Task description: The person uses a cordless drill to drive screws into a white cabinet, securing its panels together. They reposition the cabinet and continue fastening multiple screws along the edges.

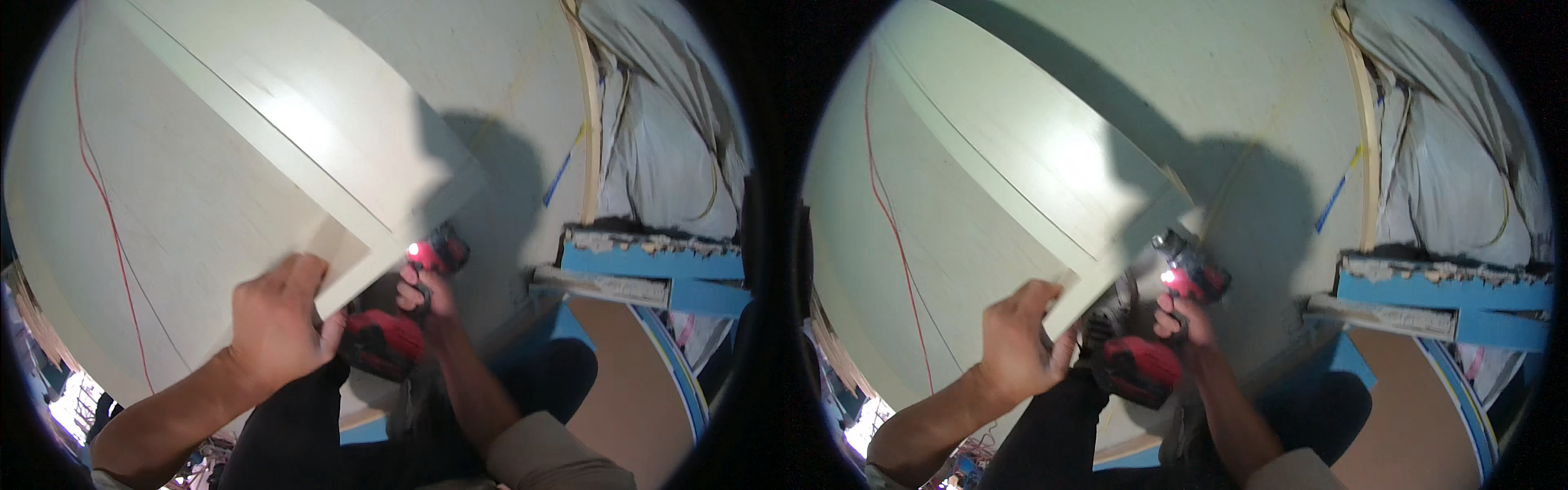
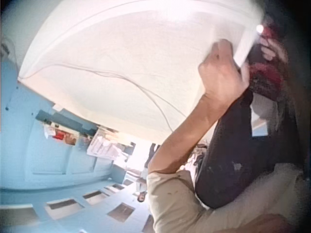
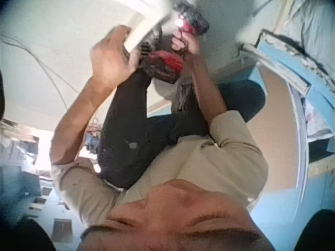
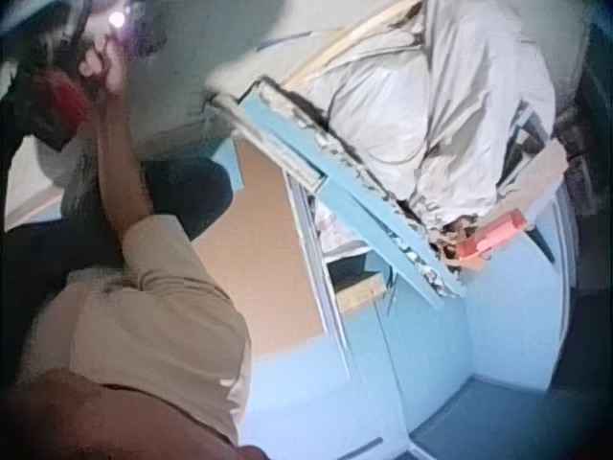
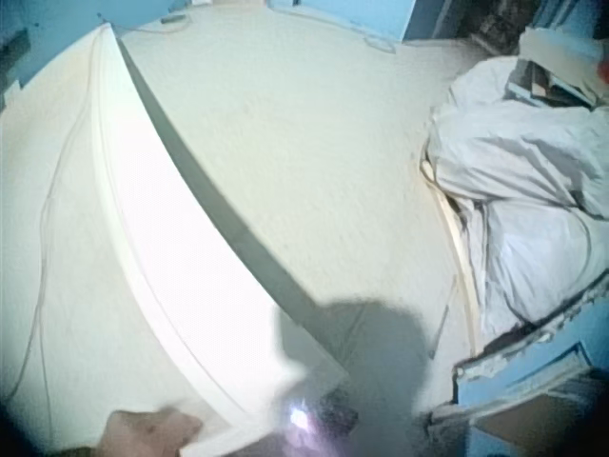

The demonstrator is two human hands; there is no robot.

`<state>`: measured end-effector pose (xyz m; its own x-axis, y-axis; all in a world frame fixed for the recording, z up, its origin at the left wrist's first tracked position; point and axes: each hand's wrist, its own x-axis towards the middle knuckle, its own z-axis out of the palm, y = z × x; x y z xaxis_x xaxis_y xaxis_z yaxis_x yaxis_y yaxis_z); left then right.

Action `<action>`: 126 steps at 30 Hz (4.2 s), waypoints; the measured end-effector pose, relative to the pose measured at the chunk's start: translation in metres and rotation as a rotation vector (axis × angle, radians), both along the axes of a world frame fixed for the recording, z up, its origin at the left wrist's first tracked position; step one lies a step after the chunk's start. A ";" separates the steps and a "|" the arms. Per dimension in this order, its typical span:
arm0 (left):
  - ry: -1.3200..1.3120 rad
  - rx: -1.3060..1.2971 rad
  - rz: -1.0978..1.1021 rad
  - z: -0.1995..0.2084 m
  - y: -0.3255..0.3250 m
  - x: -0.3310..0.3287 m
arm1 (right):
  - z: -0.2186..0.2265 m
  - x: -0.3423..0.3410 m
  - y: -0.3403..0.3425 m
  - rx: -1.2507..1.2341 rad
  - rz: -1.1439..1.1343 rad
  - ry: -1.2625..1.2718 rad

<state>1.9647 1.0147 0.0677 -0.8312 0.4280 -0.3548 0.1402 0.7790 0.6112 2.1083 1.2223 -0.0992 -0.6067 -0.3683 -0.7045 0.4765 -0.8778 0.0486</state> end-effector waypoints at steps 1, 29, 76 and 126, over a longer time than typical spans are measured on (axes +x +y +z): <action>0.031 0.006 -0.018 -0.004 -0.001 0.001 | -0.028 0.019 0.006 -0.256 -0.079 0.068; 0.064 -0.096 -0.023 0.035 0.017 0.015 | 0.021 0.023 0.028 -0.003 0.072 -0.112; -1.071 1.134 0.465 -0.040 0.058 0.068 | 0.199 0.066 0.104 1.143 0.525 0.354; -0.716 1.079 0.663 -0.039 0.121 0.006 | 0.135 0.016 0.047 0.185 -0.108 0.194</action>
<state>1.9712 1.1356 0.0283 -0.7647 0.3654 -0.5308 -0.6360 -0.2959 0.7127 2.1245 1.2692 0.0357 -0.7654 -0.1706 -0.6205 0.3648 -0.9094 -0.2000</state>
